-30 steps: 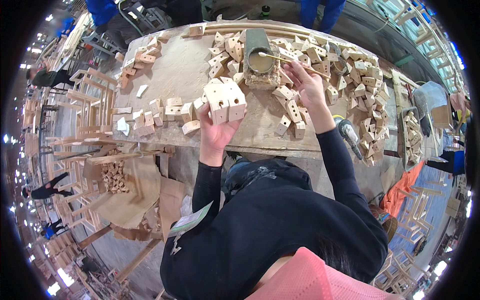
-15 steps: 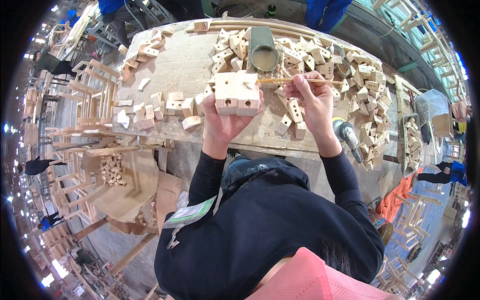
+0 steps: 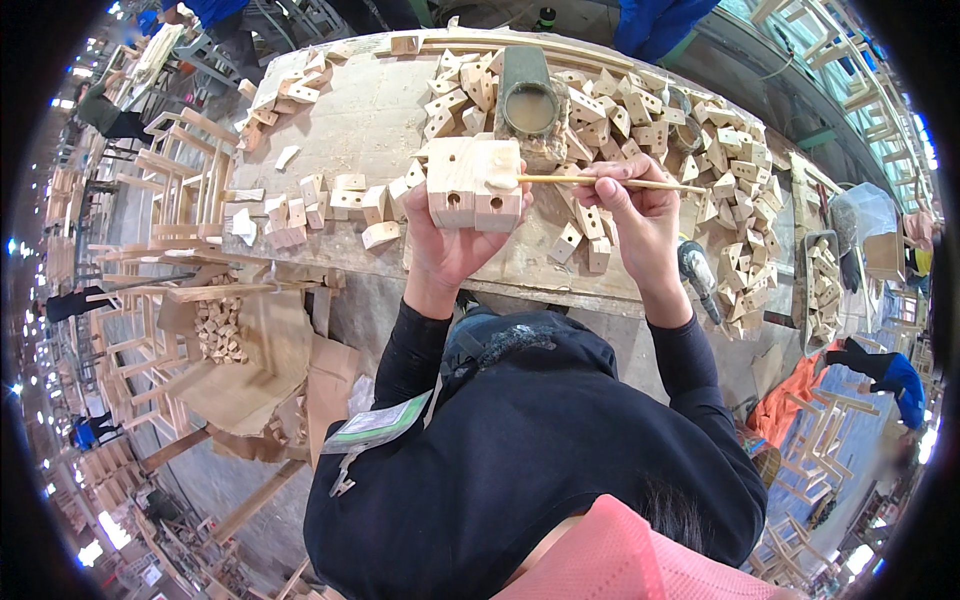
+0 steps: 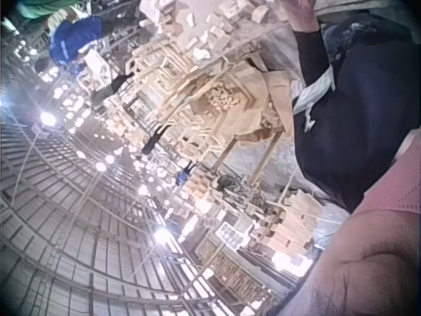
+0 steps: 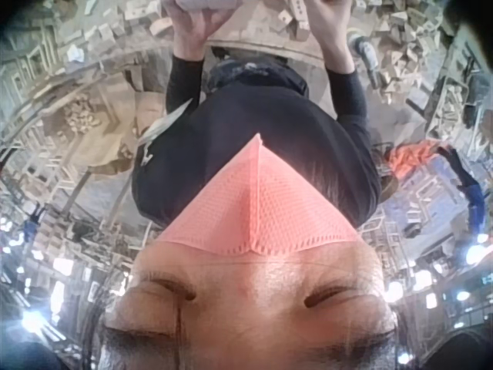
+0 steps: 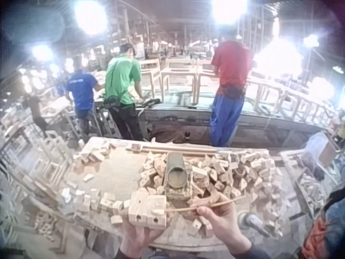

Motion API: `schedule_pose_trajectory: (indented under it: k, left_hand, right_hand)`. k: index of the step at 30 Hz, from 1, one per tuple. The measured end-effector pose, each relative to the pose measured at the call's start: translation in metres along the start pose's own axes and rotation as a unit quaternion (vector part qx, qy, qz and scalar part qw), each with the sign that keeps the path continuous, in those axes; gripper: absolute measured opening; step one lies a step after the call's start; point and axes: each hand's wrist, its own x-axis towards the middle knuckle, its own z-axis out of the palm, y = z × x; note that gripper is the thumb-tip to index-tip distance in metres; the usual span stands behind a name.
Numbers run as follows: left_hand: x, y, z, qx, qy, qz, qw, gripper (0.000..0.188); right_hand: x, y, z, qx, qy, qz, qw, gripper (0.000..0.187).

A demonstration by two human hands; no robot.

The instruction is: The person applies glue to small wooden blocks using a brush and a container of adhesive. They pick up blocks, apply glue to specific surfaces, and join them together, repeating the process for multiple units.

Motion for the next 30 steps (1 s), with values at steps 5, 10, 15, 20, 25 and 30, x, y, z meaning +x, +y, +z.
schedule_pose_trajectory:
  k: [5, 10, 15, 20, 25, 30]
  left_hand:
    - [-0.001, -0.001, -0.005, -0.052, -0.028, -0.011, 0.998, 0.094]
    - [-0.001, -0.006, 0.002, -0.094, -0.052, -0.005, 0.994, 0.091]
    - [-0.002, -0.008, -0.009, -0.109, -0.080, -0.034, 0.990, 0.096]
    - [0.002, -0.009, -0.011, -0.145, -0.109, -0.054, 0.982, 0.105]
    - [0.004, -0.007, -0.012, -0.167, -0.108, -0.042, 0.979, 0.101]
    - [0.003, -0.006, -0.008, -0.100, -0.065, -0.016, 0.993, 0.089]
  right_hand:
    - [-0.005, -0.007, -0.001, 0.013, 0.000, 0.009, 1.000, 0.013]
    - [-0.006, -0.010, -0.003, 0.012, 0.006, 0.004, 1.000, 0.014]
    - [-0.001, -0.015, -0.001, -0.004, 0.014, -0.015, 1.000, 0.012]
    - [0.001, -0.015, -0.003, 0.004, -0.001, -0.027, 1.000, 0.009]
    - [0.000, -0.011, -0.010, -0.007, -0.058, -0.040, 0.998, 0.009]
    - [-0.006, -0.010, -0.020, 0.029, -0.042, -0.001, 0.999, 0.011]
